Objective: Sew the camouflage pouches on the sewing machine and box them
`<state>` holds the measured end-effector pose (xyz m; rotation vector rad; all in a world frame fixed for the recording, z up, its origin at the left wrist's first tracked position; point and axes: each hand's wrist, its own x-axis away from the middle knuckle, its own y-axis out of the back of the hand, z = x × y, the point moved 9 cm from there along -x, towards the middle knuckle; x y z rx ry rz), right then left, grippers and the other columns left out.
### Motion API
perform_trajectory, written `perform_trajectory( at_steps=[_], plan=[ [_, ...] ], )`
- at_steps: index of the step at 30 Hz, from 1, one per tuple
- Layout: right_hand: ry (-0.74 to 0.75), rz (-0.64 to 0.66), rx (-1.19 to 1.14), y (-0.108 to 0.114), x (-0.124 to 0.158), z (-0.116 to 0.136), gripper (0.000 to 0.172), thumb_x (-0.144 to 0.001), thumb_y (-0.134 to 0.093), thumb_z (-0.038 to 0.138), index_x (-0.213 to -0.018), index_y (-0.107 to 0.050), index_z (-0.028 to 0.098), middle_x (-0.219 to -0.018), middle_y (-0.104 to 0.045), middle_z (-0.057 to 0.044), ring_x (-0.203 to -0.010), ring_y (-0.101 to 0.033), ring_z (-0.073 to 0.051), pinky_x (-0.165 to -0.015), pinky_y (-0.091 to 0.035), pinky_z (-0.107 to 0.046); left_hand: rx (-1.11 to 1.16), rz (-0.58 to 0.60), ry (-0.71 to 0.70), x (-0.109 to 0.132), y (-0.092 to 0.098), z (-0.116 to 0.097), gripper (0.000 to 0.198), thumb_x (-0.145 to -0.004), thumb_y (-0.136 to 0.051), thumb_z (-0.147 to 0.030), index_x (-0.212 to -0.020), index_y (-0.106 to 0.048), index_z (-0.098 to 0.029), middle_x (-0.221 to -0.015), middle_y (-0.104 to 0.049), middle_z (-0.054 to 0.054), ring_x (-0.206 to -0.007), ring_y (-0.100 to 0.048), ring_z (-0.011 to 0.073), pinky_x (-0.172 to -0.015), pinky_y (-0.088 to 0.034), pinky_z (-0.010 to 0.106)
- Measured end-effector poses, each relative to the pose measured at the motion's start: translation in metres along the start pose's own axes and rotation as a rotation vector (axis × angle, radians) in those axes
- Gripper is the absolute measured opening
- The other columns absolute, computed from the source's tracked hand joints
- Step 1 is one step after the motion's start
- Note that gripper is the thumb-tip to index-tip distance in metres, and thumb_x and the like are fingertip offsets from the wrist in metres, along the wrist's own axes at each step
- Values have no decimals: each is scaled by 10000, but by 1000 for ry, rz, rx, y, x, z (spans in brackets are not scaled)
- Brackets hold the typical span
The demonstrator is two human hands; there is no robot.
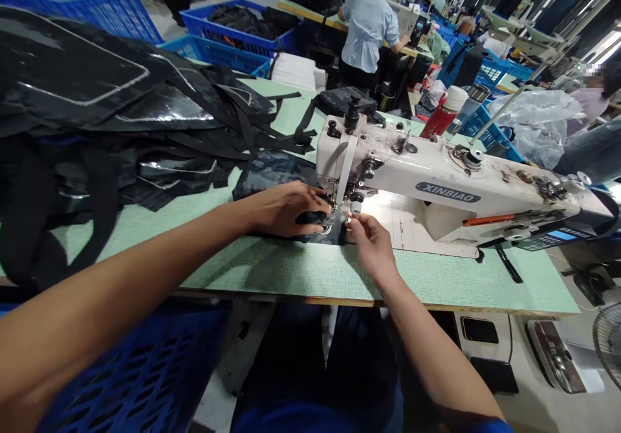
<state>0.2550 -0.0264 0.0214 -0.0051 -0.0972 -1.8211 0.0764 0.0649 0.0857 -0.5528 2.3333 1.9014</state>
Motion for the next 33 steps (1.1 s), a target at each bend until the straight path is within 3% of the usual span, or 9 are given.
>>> perform_trajectory(
  at_steps=[3, 6, 9, 12, 16, 20, 24, 28, 33],
  plan=[
    [-304, 0, -480, -23, 13, -21, 263, -957, -977, 369, -1109, -819, 223, -1195, -904, -90, -1127, -887, -213, -1091, -720, -360, 11, 74, 92, -4, -2, 12, 360, -1206, -646, -422, -1354, -903, -217, -1326, -939, 63, -1220, -882, 258, -1110, -655, 340],
    [-469, 14, -728, -54, 24, -28, 300, -879, -987, 191, -1063, -755, 236, -1064, -875, -46, -1051, -886, -178, -1046, -736, -298, -70, 61, 175, -4, -3, 23, 412, -1208, -637, -443, -1445, -895, -225, -1375, -933, 57, -1213, -884, 270, -1103, -671, 368],
    [-484, -13, -844, -72, 28, -30, 295, -880, -933, 167, -1056, -718, 267, -985, -832, 13, -967, -858, -150, -1057, -733, -278, -57, 85, 175, -3, -3, 25, 462, -1188, -626, -509, -1418, -915, -231, -1375, -933, 41, -1187, -890, 241, -1074, -684, 326],
    [-448, -50, -871, -78, 30, -32, 325, -864, -937, 219, -1046, -679, 298, -939, -814, 38, -911, -842, -163, -1082, -742, -325, 36, 89, 169, 0, 2, 30, 612, -1239, -436, -513, -1468, -886, -169, -1443, -896, 10, -1305, -840, 199, -1209, -614, 295],
    [-413, -36, -857, -76, 36, -36, 444, -819, -1026, 281, -1077, -665, 302, -947, -814, 44, -917, -849, -171, -1098, -743, -356, 211, 124, 100, 12, -8, 40, 503, -1167, -742, -611, -1436, -906, -218, -1422, -905, 80, -1350, -801, 263, -1255, -604, 388],
    [-306, 38, -390, -47, 38, -34, 334, -940, -992, 394, -1142, -755, 273, -971, -843, 15, -946, -858, -206, -1085, -741, -415, 177, 83, 191, 26, -29, 59, 417, -1092, -920, -596, -1396, -930, -310, -1453, -904, 88, -1443, -690, 353, -1304, -521, 508],
    [108, 86, 420, -19, 28, 1, 158, -1144, -771, 351, -1219, -891, 281, -1201, -888, -79, -1104, -848, -280, -1031, -703, -445, 116, 115, 200, 28, -36, 54, 408, -1102, -907, -600, -1433, -924, -361, -1430, -912, 35, -1406, -669, 347, -1245, -471, 449],
    [360, 163, 862, -39, 12, 19, 202, -1169, -820, 359, -1313, -938, 281, -1394, -852, -125, -1260, -797, -342, -1058, -661, -482, 66, 124, 186, 24, -31, 43, 395, -1138, -867, -594, -1414, -927, -318, -1454, -906, 32, -1376, -682, 331, -1182, -462, 426],
    [486, 150, 1071, -51, 12, 20, 208, -1214, -762, 259, -1115, -944, 279, -1303, -889, -93, -1294, -752, -333, -1044, -607, -481, -8, 48, 136, 25, -32, 35, 388, -1185, -824, -555, -1421, -919, -261, -1415, -922, 69, -1330, -726, 311, -1173, -471, 444]
  ],
)
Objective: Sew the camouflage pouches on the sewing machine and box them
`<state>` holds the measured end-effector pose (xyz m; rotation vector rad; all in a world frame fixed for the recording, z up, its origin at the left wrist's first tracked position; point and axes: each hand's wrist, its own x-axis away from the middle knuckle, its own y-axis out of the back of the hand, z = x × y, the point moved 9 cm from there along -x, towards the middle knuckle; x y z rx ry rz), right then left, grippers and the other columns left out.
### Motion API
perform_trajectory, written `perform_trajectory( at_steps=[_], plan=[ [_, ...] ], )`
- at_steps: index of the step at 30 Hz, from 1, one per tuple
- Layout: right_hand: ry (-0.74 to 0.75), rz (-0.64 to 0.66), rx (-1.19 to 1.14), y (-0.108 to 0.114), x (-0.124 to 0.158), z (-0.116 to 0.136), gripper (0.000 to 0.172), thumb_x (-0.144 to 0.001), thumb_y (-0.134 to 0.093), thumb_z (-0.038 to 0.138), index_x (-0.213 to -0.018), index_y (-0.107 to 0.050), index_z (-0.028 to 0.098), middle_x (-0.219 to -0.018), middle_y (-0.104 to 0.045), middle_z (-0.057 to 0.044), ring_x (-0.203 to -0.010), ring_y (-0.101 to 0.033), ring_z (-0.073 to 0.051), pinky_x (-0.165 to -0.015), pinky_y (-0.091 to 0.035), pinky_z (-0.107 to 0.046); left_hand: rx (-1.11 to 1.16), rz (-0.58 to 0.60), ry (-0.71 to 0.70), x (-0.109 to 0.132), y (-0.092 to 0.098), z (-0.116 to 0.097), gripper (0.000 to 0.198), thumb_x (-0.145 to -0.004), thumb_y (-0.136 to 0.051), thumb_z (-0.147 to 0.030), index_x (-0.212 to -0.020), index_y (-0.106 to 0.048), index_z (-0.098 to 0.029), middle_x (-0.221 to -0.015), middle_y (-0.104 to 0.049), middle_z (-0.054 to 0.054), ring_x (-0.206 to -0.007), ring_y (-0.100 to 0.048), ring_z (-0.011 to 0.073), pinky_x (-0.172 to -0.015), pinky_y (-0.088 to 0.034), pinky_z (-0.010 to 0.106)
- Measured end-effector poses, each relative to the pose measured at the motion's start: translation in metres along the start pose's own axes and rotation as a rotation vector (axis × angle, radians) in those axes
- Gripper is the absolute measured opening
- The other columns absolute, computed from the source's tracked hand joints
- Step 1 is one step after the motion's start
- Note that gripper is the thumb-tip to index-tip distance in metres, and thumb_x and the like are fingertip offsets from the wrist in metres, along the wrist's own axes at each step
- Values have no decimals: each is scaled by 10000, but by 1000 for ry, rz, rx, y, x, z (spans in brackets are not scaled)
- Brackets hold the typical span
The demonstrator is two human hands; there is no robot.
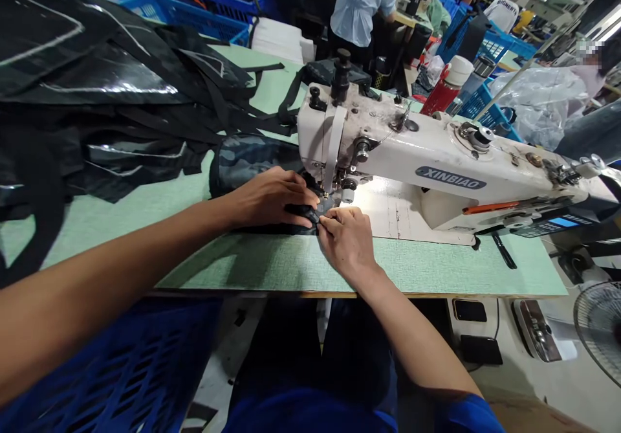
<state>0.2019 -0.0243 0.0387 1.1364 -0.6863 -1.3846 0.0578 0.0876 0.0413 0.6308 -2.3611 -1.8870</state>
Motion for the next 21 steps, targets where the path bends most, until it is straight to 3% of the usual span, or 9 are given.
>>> perform_trajectory(
  at_steps=[2, 5, 8, 11, 14, 17, 21],
  plan=[
    [30, -46, 51, 5, 13, 0, 256, -1222, -725, 206, -1078, -925, 273, -1276, -903, -83, -1331, -741, -331, -1088, -592, -490, 2, -20, -14, 0, -2, -1, 376, -1179, -835, -542, -1413, -920, -260, -1377, -932, 73, -1280, -751, 300, -1168, -484, 439],
    [115, -98, 61, 13, 30, 5, 217, -1251, -696, 244, -1241, -912, 262, -1337, -900, -94, -1364, -738, -322, -1168, -578, -502, 7, 2, 11, -1, -4, 2, 369, -1154, -870, -520, -1429, -917, -279, -1387, -932, 70, -1263, -764, 295, -1170, -485, 436],
    [133, -99, 60, 14, 25, 6, 239, -1275, -684, 319, -1364, -888, 231, -1385, -883, -125, -1321, -754, -311, -1139, -599, -486, -3, 28, 56, -3, -4, 5, 348, -1127, -890, -534, -1396, -932, -318, -1407, -929, 59, -1284, -770, 311, -1148, -484, 436],
    [92, -36, 92, 5, 4, 4, 248, -1273, -696, 322, -1198, -917, 239, -1312, -890, -117, -1264, -776, -303, -1080, -617, -456, -25, 51, 64, -5, -2, 4, 347, -1137, -874, -520, -1414, -930, -319, -1458, -914, 61, -1309, -761, 307, -1160, -474, 423],
    [116, 30, 148, -6, 0, 7, 335, -1266, -651, 208, -1052, -907, 246, -1199, -904, -92, -1148, -804, -272, -1080, -630, -441, -43, 85, 25, -8, -1, 0, 396, -1148, -875, -469, -1471, -906, -242, -1453, -914, 93, -1304, -753, 294, -1156, -473, 403],
    [207, -17, 172, -5, 19, 13, 299, -1273, -618, 210, -1226, -913, 212, -1384, -913, -123, -1261, -827, -285, -1229, -633, -470, -44, 102, -14, -10, -2, -3, 441, -1122, -919, -440, -1483, -891, -189, -1428, -918, 119, -1311, -759, 299, -1134, -484, 387],
    [265, -46, 108, -1, 41, 11, 315, -1279, -620, 260, -1458, -876, 219, -1546, -881, -133, -1456, -808, -294, -1400, -579, -511, -48, 85, -21, -11, -4, 0, 449, -1090, -955, -451, -1470, -909, -217, -1390, -925, 128, -1324, -777, 320, -1131, -492, 399]
  ],
)
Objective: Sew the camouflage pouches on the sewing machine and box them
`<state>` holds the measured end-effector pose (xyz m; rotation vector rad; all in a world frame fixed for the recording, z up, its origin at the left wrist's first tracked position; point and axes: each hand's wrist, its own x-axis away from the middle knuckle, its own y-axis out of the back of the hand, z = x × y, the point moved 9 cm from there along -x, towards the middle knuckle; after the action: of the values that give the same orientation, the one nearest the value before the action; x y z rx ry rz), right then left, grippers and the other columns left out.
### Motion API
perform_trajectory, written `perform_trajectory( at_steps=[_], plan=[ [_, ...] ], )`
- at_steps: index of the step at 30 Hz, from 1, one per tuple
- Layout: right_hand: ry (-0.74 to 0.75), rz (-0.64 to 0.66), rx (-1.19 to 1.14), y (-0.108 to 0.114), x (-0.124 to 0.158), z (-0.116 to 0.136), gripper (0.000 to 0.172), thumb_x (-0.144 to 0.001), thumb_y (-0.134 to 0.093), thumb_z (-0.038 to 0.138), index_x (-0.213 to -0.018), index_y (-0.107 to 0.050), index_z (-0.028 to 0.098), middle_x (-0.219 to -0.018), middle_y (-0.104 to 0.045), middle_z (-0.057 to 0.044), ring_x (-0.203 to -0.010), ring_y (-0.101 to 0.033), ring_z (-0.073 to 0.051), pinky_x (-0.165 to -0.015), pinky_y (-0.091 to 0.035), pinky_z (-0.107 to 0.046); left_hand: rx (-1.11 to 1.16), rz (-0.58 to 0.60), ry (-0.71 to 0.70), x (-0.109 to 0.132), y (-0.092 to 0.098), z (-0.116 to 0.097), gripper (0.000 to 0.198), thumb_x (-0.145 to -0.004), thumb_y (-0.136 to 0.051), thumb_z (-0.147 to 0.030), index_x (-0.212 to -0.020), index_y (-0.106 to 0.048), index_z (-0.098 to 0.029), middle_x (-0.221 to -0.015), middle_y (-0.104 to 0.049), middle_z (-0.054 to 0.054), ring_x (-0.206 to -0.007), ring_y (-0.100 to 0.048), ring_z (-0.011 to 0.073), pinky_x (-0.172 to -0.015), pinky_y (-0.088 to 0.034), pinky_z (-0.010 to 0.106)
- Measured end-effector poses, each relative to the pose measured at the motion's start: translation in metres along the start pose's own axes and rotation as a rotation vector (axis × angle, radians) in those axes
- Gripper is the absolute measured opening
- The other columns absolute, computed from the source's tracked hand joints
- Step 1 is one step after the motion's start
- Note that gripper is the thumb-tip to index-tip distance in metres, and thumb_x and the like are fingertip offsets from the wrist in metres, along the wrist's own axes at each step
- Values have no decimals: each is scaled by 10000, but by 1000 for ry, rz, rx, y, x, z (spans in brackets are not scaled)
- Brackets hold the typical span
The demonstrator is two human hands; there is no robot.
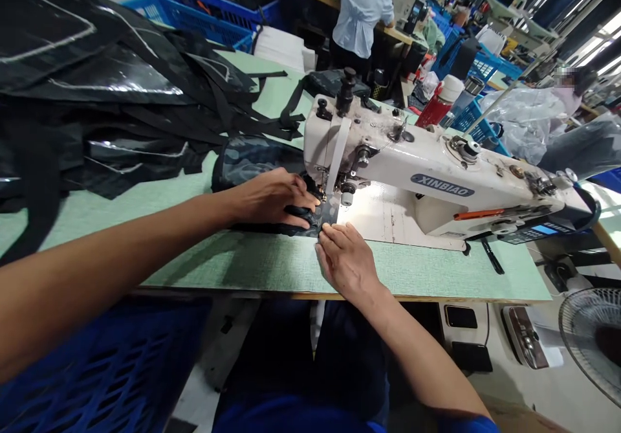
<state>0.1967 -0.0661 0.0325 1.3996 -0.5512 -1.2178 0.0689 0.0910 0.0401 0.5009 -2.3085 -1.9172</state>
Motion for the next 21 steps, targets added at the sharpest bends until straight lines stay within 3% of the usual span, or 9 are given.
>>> perform_trajectory(
  at_steps=[5, 11, 17, 21],
  plan=[
    [-23, 63, -51, -1, -10, -10, 326, -1263, -638, 233, -1498, -862, 210, -1597, -858, -145, -1520, -793, -285, -1436, -558, -489, -4, 8, 23, -5, 1, 9, 369, -1097, -955, -443, -1413, -937, -253, -1392, -930, 95, -1353, -774, 310, -1149, -470, 395],
    [-19, 124, -37, 2, -35, -19, 342, -1253, -598, 160, -1479, -853, 194, -1624, -840, -157, -1515, -787, -304, -1402, -565, -515, -75, -5, 40, -18, 14, 23, 294, -1123, -896, -447, -1282, -957, -208, -1225, -950, 100, -1301, -751, 300, -1181, -467, 407],
    [-41, 183, 46, 4, -54, -29, 322, -1266, -532, 137, -1242, -848, 197, -1445, -892, -137, -1210, -830, -283, -1172, -612, -420, -73, -44, 121, -31, 17, 41, 294, -1047, -896, -515, -1154, -961, -249, -1164, -931, 105, -1295, -763, 349, -1109, -503, 412],
    [-49, 180, 41, 9, -58, -36, 349, -1275, -519, 154, -1123, -825, 226, -1268, -903, -102, -1068, -783, -269, -1050, -576, -392, -130, -15, 157, -27, 13, 38, 383, -1120, -836, -532, -1222, -931, -176, -1153, -910, 135, -1285, -714, 342, -1125, -499, 431]
  ],
)
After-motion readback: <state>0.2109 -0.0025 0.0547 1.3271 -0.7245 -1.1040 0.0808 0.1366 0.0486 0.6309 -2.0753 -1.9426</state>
